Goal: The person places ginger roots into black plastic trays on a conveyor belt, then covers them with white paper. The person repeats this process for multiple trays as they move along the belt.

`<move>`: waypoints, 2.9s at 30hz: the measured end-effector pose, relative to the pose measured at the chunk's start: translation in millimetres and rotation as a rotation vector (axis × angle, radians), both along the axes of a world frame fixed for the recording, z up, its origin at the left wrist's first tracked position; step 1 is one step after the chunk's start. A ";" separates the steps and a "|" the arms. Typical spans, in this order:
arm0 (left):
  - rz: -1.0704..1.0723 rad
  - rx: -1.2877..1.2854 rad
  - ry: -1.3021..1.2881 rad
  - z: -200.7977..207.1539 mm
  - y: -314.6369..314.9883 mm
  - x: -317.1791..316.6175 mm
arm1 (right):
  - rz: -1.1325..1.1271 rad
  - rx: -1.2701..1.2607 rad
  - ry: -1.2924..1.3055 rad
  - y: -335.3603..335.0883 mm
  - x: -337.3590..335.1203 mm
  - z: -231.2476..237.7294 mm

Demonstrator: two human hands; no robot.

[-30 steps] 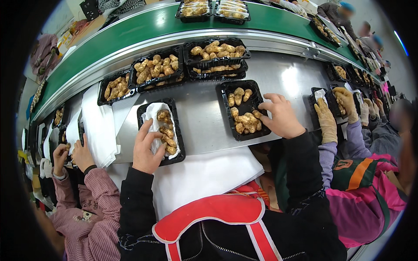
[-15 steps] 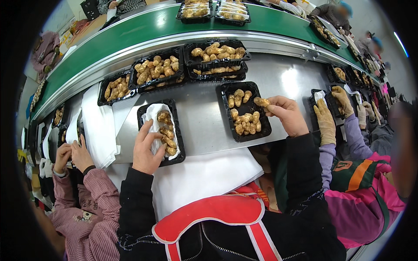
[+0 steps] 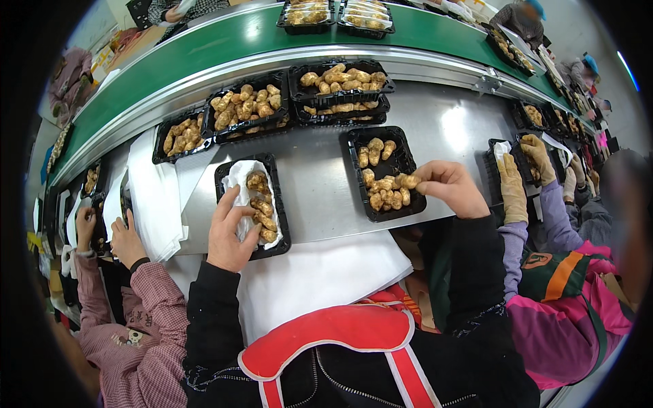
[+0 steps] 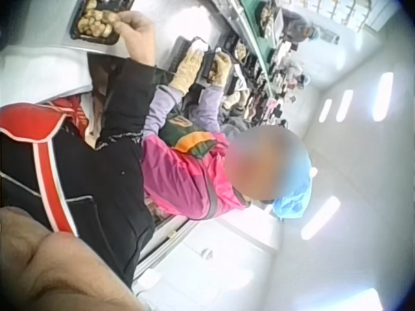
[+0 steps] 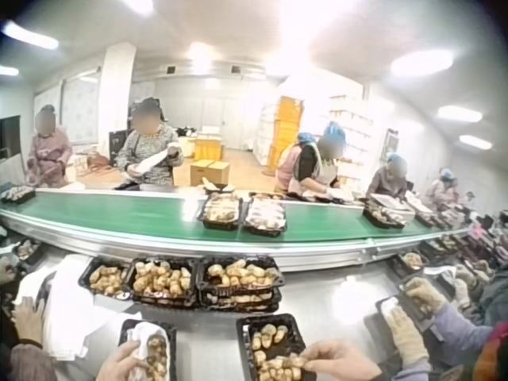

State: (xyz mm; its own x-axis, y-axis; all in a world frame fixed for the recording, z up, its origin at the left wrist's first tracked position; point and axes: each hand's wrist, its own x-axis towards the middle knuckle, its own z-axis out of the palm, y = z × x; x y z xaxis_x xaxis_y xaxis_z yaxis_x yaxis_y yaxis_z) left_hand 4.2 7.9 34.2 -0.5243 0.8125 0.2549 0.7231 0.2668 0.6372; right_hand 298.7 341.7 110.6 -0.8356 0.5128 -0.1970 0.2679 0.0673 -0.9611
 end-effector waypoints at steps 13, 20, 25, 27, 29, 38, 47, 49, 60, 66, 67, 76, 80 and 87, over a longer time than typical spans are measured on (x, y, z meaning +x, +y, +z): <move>0.006 0.001 -0.008 -2.5 -0.8 -1.8 | 0.051 1.017 -0.141 -33.2 -51.6 -22.0; 0.009 0.013 -0.013 2.8 1.3 0.8 | 0.125 0.994 -0.369 -30.6 -91.4 -47.5; -0.002 0.014 -0.003 0.7 -1.1 -0.1 | -0.081 0.564 -0.135 -28.3 -83.4 -48.6; 0.001 0.013 -0.010 1.4 2.1 0.8 | -0.152 0.249 0.006 -12.2 -71.6 -53.7; 0.008 0.009 -0.012 2.2 0.7 1.3 | -0.224 0.124 0.110 -1.2 -61.8 -42.8; 0.006 0.011 0.002 1.1 1.6 -0.1 | -0.287 0.274 0.152 30.0 -58.2 -40.7; 0.005 0.001 -0.007 2.2 0.9 0.6 | -0.185 0.569 0.015 8.5 -109.7 -39.6; 0.004 0.006 -0.012 3.1 0.7 1.3 | -0.131 0.589 -0.075 2.8 -116.9 -34.8; 0.002 0.011 0.001 2.8 0.6 0.6 | -0.150 0.753 -0.072 4.0 -99.2 -29.2; 0.003 0.015 -0.003 -0.3 0.4 -0.7 | 0.185 0.975 -0.198 -7.6 -69.4 -34.0; 0.001 0.011 0.005 0.3 0.7 -1.1 | 0.198 1.003 -0.217 -7.6 -69.6 -37.2; 0.009 -0.010 0.031 2.0 1.9 -0.4 | 0.263 1.072 -0.290 -4.3 -74.4 -49.9; 0.003 0.001 0.020 0.8 0.3 -1.1 | 0.240 0.947 -0.175 -5.8 -66.8 -46.1; -0.003 0.007 0.015 0.0 1.1 -1.1 | -0.073 0.444 -0.027 11.9 -38.8 -39.7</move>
State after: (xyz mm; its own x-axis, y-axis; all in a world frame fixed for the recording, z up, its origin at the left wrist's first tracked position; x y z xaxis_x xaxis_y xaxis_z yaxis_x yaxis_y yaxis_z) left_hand 3.1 9.0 34.2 -0.5182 0.8121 0.2681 0.7331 0.2604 0.6283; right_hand 260.0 353.6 70.9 -0.7915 0.6102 0.0346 0.3116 0.4515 -0.8361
